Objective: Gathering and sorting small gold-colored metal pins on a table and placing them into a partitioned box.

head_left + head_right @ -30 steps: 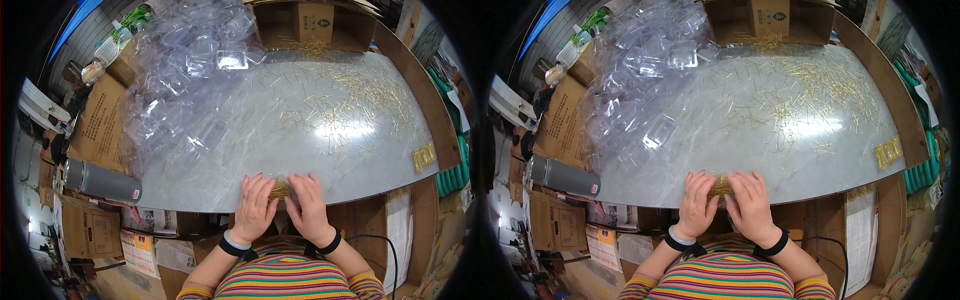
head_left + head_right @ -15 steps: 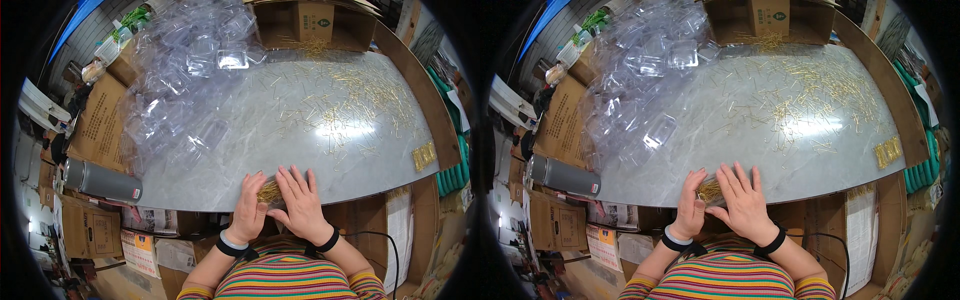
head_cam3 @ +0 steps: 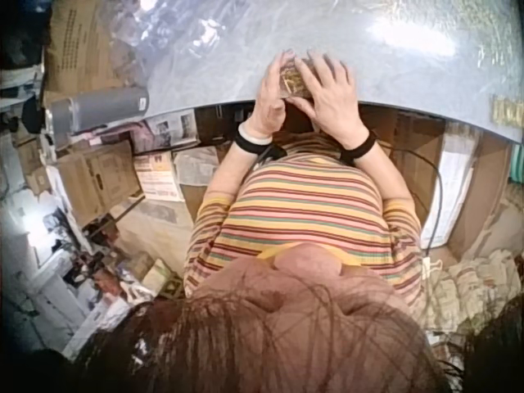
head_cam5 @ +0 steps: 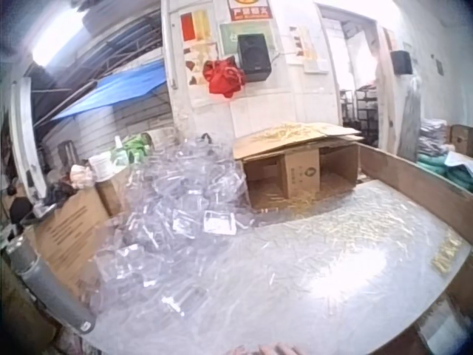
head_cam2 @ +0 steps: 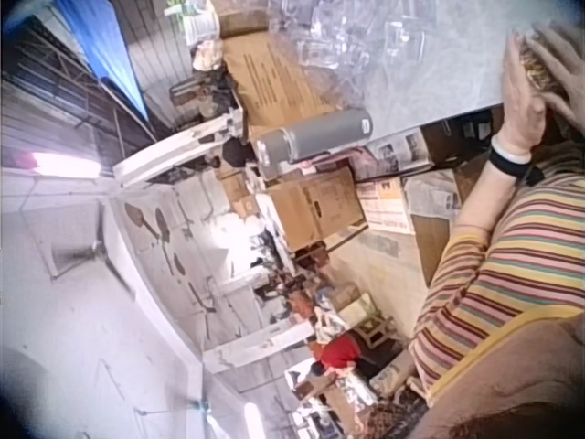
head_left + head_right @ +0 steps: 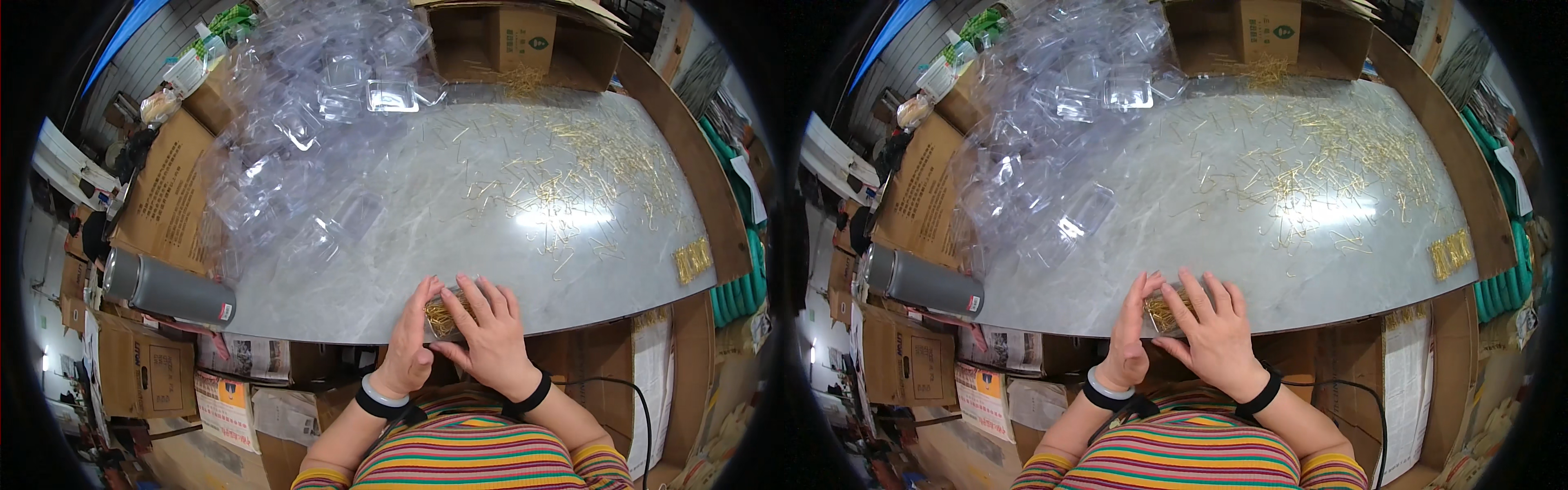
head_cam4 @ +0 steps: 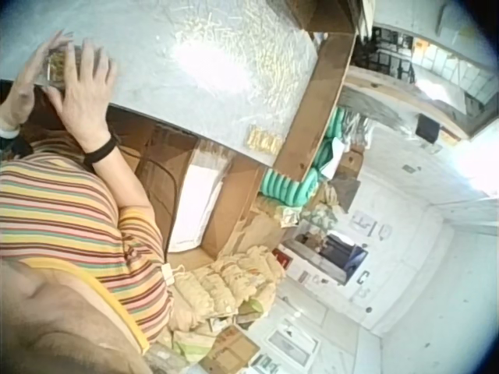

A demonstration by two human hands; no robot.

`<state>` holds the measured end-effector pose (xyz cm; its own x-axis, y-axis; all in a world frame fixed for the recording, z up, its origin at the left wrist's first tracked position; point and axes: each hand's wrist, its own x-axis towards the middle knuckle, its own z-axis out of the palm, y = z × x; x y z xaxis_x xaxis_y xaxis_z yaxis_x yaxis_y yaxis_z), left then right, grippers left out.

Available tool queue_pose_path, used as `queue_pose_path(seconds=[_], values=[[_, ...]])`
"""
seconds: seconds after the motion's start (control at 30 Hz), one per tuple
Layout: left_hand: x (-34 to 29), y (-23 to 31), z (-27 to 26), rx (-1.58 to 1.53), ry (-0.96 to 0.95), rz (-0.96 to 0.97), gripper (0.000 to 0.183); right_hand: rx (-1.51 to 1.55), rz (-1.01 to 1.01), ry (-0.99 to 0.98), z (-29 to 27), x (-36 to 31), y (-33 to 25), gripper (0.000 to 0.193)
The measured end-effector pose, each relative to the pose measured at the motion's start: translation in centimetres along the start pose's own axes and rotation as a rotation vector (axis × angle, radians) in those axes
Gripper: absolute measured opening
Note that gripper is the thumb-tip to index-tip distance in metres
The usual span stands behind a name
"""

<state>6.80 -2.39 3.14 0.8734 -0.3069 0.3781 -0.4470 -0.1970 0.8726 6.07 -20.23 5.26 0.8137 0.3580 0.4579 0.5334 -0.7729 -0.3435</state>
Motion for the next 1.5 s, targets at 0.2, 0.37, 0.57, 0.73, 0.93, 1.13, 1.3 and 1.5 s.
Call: queue_pose_path(seconds=[0.2,0.37,0.57,0.73,0.93,1.13,1.3,1.5], values=[[0.5,0.9,-0.4,-0.141,-0.023,0.020,0.107,0.029,0.011,0.155,-0.2,-0.2,-0.2,0.065],[0.1,1.4,-0.7,0.466,-0.045,0.061,0.085,-0.092,0.093,0.068,0.2,-0.7,1.2,0.066],[-0.4,1.3,-0.3,0.615,-0.064,0.068,0.067,-0.031,0.108,0.023,-0.4,-0.4,1.1,0.072],[0.5,1.7,-0.2,0.684,-0.108,0.140,0.054,0.261,0.143,-0.057,-1.5,-0.4,2.6,0.069],[0.8,0.9,0.7,0.513,-0.068,0.150,0.059,0.360,0.153,-0.003,-1.4,-0.2,3.5,0.057],[2.1,1.2,1.8,0.570,-0.168,0.193,0.061,0.500,0.222,-0.023,-1.3,-0.3,4.2,0.057],[1.8,1.2,2.0,0.701,-0.208,0.204,0.066,0.133,0.074,-0.011,-1.5,-1.2,3.4,0.067],[2.1,2.3,1.1,0.654,-0.314,0.171,0.083,0.173,0.001,-0.181,-2.9,-1.7,3.3,0.073]])
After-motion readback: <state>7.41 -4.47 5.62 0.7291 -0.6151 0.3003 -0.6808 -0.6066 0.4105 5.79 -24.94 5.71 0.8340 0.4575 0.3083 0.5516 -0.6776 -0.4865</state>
